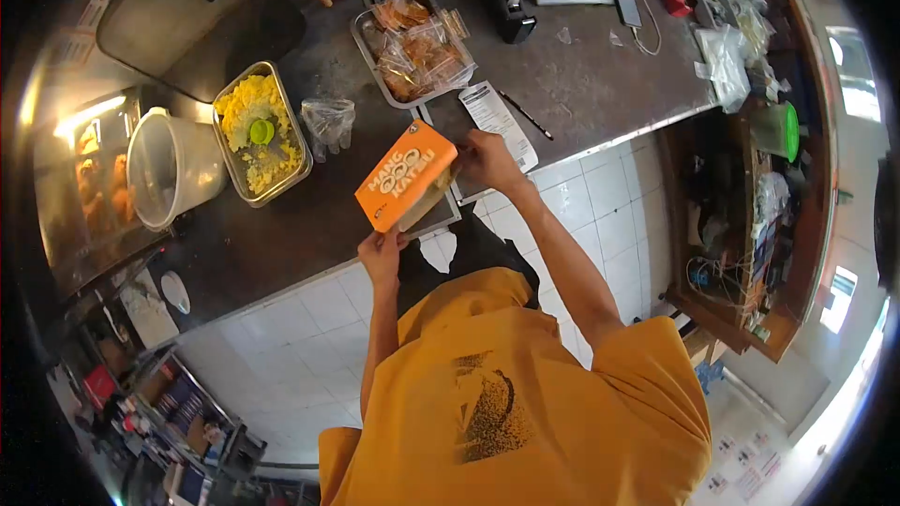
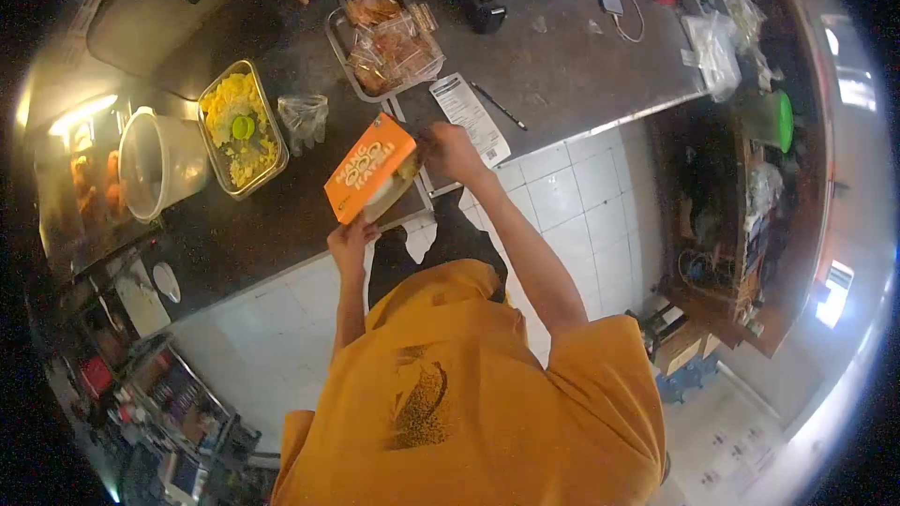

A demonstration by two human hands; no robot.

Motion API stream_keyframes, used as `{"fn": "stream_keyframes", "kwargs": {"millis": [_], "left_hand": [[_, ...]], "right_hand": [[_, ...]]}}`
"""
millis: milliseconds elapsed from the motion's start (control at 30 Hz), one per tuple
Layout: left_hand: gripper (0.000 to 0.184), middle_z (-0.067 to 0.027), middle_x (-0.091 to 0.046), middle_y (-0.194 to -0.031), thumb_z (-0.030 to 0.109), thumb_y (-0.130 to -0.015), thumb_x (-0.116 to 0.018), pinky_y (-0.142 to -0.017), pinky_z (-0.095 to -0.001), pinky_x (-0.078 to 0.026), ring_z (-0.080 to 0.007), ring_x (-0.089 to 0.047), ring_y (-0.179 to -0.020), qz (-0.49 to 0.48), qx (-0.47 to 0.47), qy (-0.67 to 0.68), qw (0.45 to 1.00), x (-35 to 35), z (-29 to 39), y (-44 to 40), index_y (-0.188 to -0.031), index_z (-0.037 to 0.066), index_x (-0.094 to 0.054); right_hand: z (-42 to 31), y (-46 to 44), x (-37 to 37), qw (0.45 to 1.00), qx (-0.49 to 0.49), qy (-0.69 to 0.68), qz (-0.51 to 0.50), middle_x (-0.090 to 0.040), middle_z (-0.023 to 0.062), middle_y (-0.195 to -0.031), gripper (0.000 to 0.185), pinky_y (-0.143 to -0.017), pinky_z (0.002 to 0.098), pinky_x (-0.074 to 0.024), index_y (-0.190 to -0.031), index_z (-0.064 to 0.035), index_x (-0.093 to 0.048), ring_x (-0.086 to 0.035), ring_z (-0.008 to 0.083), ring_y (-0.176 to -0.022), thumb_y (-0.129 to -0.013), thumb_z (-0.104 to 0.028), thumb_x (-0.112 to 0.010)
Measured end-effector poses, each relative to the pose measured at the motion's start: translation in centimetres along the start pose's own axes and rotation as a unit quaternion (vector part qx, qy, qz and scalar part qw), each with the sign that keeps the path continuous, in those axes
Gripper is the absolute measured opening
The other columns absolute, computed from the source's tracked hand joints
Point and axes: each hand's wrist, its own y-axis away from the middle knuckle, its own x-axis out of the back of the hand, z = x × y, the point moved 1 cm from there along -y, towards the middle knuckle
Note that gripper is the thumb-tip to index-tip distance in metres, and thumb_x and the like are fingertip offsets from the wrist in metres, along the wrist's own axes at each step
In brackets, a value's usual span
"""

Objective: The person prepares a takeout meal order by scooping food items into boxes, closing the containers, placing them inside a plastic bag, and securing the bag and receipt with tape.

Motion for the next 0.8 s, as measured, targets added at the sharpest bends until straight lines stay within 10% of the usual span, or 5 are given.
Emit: {"fn": "stream_keyframes", "kwargs": {"millis": [300, 433, 800], "left_hand": [[0.021, -0.0161, -0.068, -0.083, 0.002, -0.086, -0.064, -0.064, -0.0338, -0.052, -0.0245, -0.066, -0.067, 0.075, -0.230, -0.426, 0.872, 1.3, 7.0, -0.6, -0.106, -0.002, -0.069], [0.027, -0.0159, -0.070, -0.087, -0.002, -0.086, -0.062, -0.067, -0.0320, -0.054, -0.0231, -0.068, -0.071, 0.121, -0.295, -0.349, 0.881, 0.1, 5.7, 0.1, -0.112, -0.003, -0.068], [0.030, -0.0097, -0.071, -0.102, 0.006, -0.089, -0.070, -0.081, -0.0272, -0.052, -0.0131, -0.065, -0.093, 0.150, -0.089, 0.032, 0.984, -2.3, 0.3, -1.2, -0.117, -0.005, -0.066]], "right_hand": [[0.3, -5.4, 2.6, 0.981, 0.188, 0.047, -0.030, -0.068, 0.0177, -0.093, 0.024, -0.079, 0.0447, -0.0521, -0.103, 0.0000, -0.068, -0.064, 0.0386, -0.089, -0.079, -0.001, -0.065], [1.7, -5.1, 2.1, 0.986, 0.161, 0.045, -0.027, -0.067, 0.0211, -0.089, 0.023, -0.079, 0.0482, -0.0507, -0.100, -0.0009, -0.064, -0.064, 0.0400, -0.087, -0.078, 0.003, -0.062], [1.0, -3.3, 0.8, 0.994, 0.028, -0.081, -0.063, -0.068, 0.0236, -0.086, 0.023, -0.076, 0.0474, -0.0532, -0.091, 0.0011, -0.061, -0.067, 0.0420, -0.086, -0.072, -0.006, -0.072]]}}
